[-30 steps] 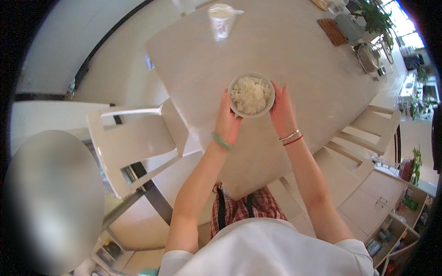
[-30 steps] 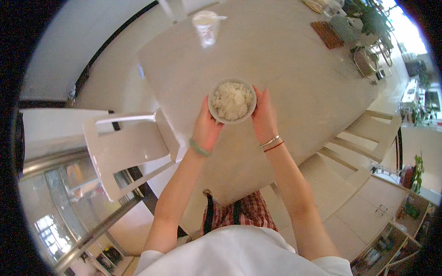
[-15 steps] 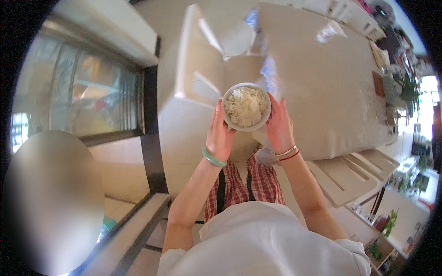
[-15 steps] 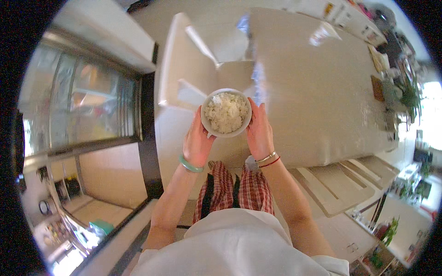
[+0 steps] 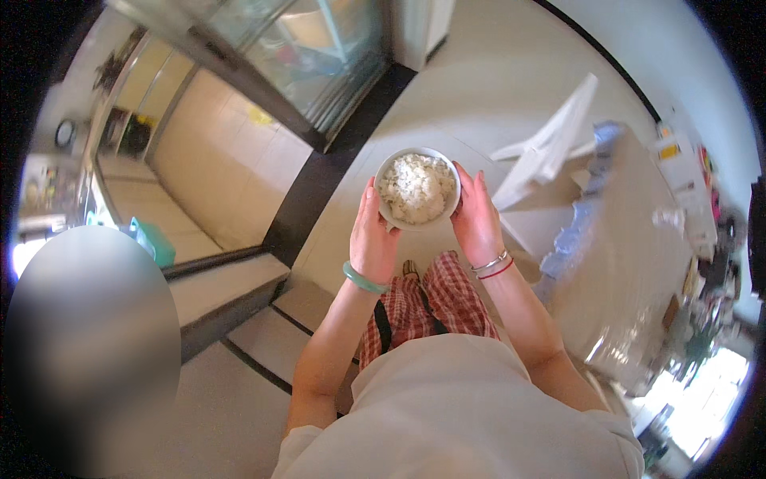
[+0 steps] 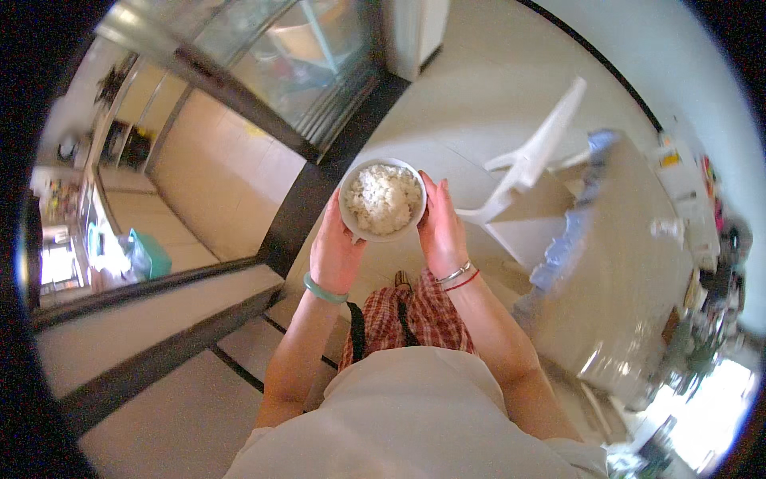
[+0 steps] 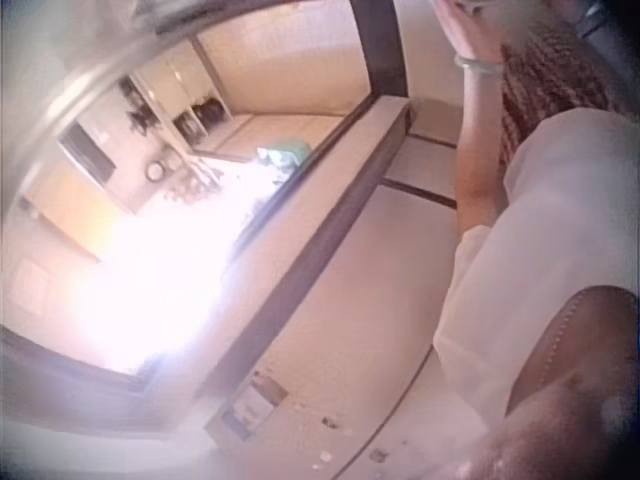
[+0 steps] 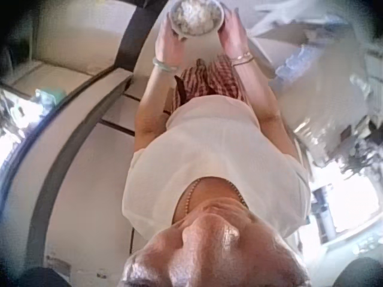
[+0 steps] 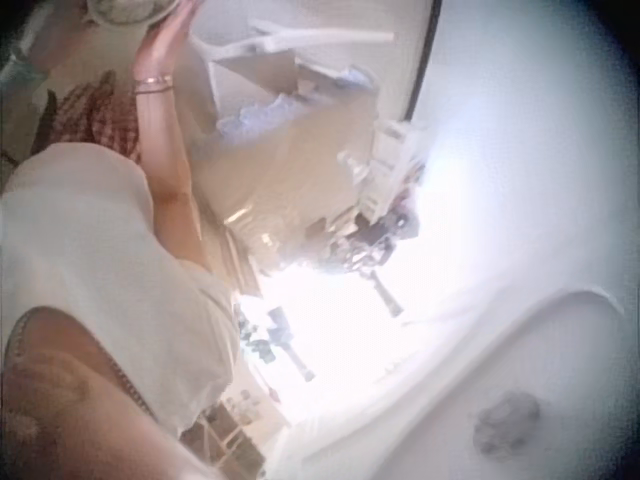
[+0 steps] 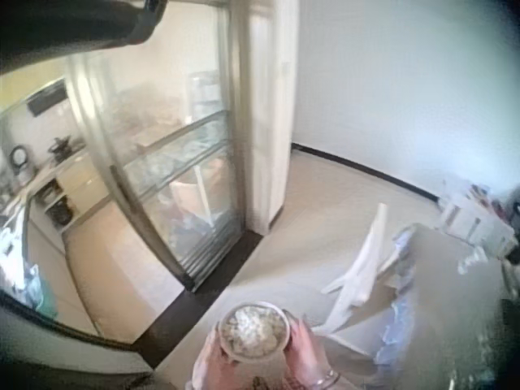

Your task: The person retrieves a bowl of rice and a wrapped container from the refrigerator and places them on a kitchen counter. They then move to a dining table to arrange a wooden rack and a water bottle. Finally, they organize various items on a multi-tiered shelving unit, including a pink case, a small box, and a potted plant.

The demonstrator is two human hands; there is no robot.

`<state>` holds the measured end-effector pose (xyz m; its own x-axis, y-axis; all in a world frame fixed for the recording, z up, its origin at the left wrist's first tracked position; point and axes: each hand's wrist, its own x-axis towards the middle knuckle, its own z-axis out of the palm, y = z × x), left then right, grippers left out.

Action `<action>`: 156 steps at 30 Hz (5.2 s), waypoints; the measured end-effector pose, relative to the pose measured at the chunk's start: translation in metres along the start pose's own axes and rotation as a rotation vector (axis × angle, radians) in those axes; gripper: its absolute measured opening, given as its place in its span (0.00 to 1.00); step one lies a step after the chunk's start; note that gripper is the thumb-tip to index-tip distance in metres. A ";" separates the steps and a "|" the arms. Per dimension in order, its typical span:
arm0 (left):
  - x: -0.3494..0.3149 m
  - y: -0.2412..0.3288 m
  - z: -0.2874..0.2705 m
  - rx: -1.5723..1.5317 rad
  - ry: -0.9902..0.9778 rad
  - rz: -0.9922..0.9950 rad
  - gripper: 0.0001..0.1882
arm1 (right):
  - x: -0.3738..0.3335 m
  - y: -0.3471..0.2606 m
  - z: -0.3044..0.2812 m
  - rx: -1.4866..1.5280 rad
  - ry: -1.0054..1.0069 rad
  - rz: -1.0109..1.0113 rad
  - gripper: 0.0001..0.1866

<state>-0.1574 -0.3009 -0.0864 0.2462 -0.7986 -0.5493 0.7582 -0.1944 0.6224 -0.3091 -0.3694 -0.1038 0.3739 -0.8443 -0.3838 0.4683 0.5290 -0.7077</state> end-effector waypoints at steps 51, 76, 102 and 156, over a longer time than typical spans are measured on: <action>0.324 0.504 -0.189 -0.045 0.222 0.001 0.28 | 0.441 0.129 0.461 0.036 0.044 0.133 0.33; 0.842 0.680 -0.038 0.151 -0.079 -0.230 0.22 | 0.909 -0.014 0.491 0.152 0.314 -0.005 0.33; 1.075 0.683 0.013 0.466 -0.107 -0.207 0.25 | 1.107 -0.007 0.446 0.302 0.360 -0.192 0.24; 0.242 0.251 0.174 0.056 -1.017 -1.061 0.28 | 0.165 -0.066 0.283 0.858 0.794 -1.390 0.30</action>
<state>-0.0125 -0.6419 0.0341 -0.9379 -0.3141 -0.1471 0.2786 -0.9348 0.2203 -0.0516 -0.5197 0.0471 -0.9138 -0.3602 -0.1879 0.4051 -0.8426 -0.3548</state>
